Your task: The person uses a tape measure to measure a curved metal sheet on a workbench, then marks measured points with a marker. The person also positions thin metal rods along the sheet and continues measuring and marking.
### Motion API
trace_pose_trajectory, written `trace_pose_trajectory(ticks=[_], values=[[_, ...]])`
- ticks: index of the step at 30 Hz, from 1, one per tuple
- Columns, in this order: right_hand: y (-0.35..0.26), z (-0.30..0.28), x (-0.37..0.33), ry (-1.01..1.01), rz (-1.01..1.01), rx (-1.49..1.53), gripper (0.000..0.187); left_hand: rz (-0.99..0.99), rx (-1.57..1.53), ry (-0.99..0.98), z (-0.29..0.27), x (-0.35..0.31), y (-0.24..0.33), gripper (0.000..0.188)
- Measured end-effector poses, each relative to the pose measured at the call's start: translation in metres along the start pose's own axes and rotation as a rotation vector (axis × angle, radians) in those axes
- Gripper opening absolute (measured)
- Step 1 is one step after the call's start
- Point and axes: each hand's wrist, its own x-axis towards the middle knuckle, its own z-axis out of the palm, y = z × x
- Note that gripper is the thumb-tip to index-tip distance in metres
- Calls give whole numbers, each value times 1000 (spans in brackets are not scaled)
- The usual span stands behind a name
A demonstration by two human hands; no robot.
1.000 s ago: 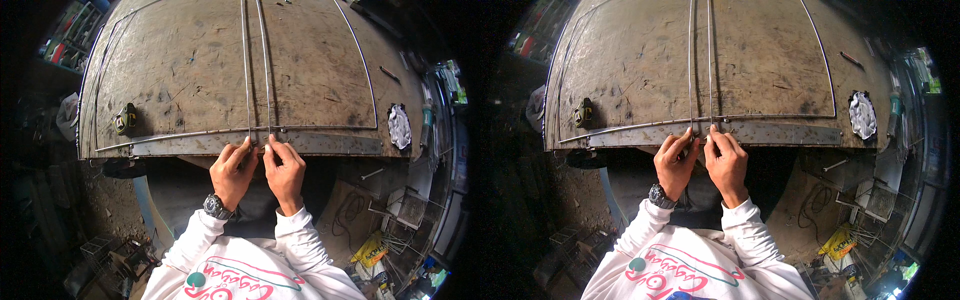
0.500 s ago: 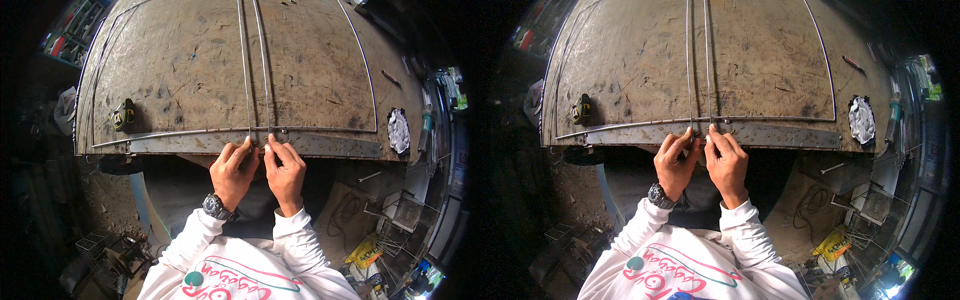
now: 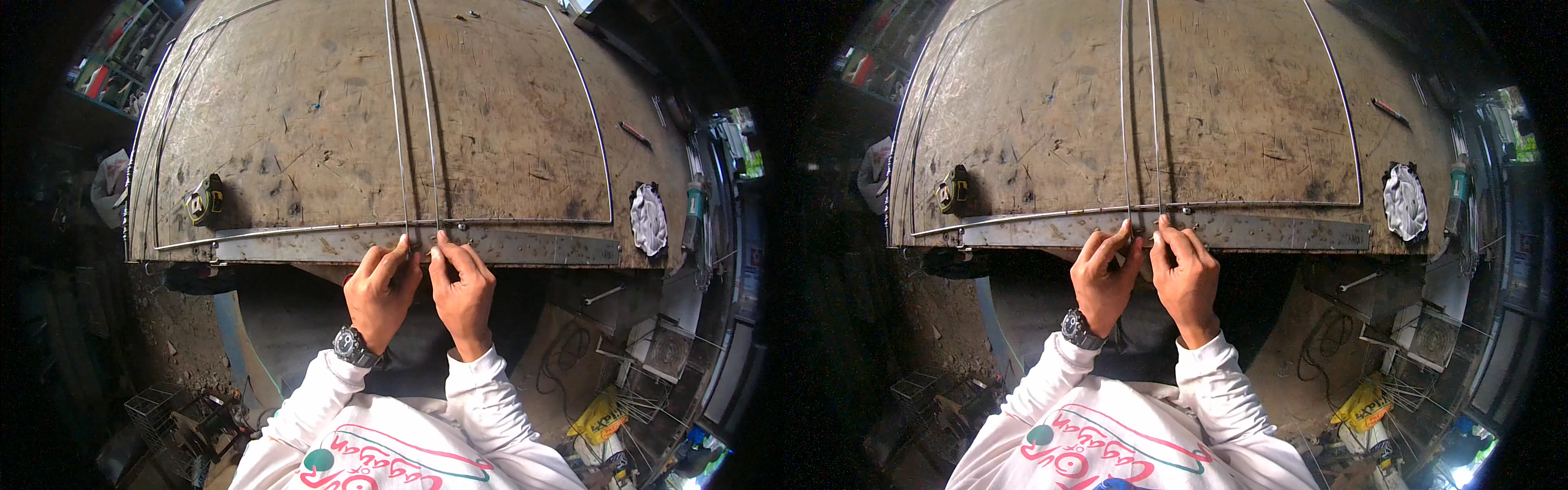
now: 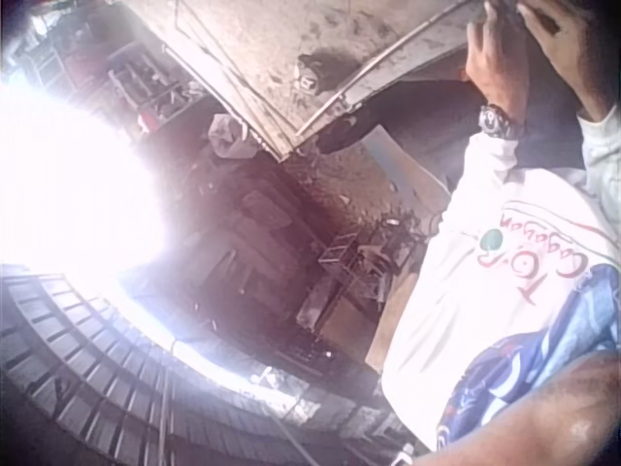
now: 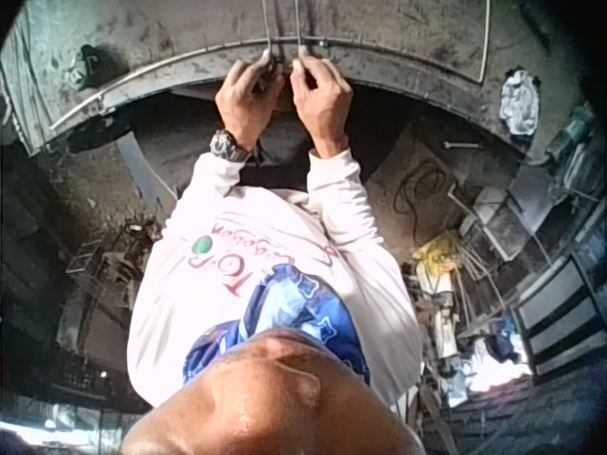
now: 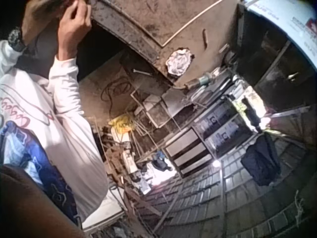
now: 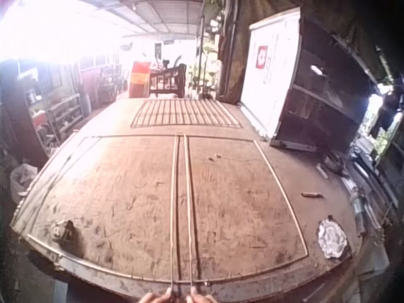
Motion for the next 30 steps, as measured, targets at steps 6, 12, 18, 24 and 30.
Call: trace_pose_trajectory(ticks=[6,12,18,24,30], values=[[-4,2,0,-1,56,47,17,-14,-2,-19,-5,-1,-3,35],[-20,26,-9,-44,-1,81,18,-15,-50,35,-33,-4,-27,39],[-35,52,-9,-84,-61,67,19,-38,-19,74,-56,-2,-44,37],[-34,58,-8,-49,-83,34,19,-96,-81,84,-56,-2,-40,35],[-38,59,-7,-36,-76,27,13,-79,-65,140,-52,-1,-45,33]])
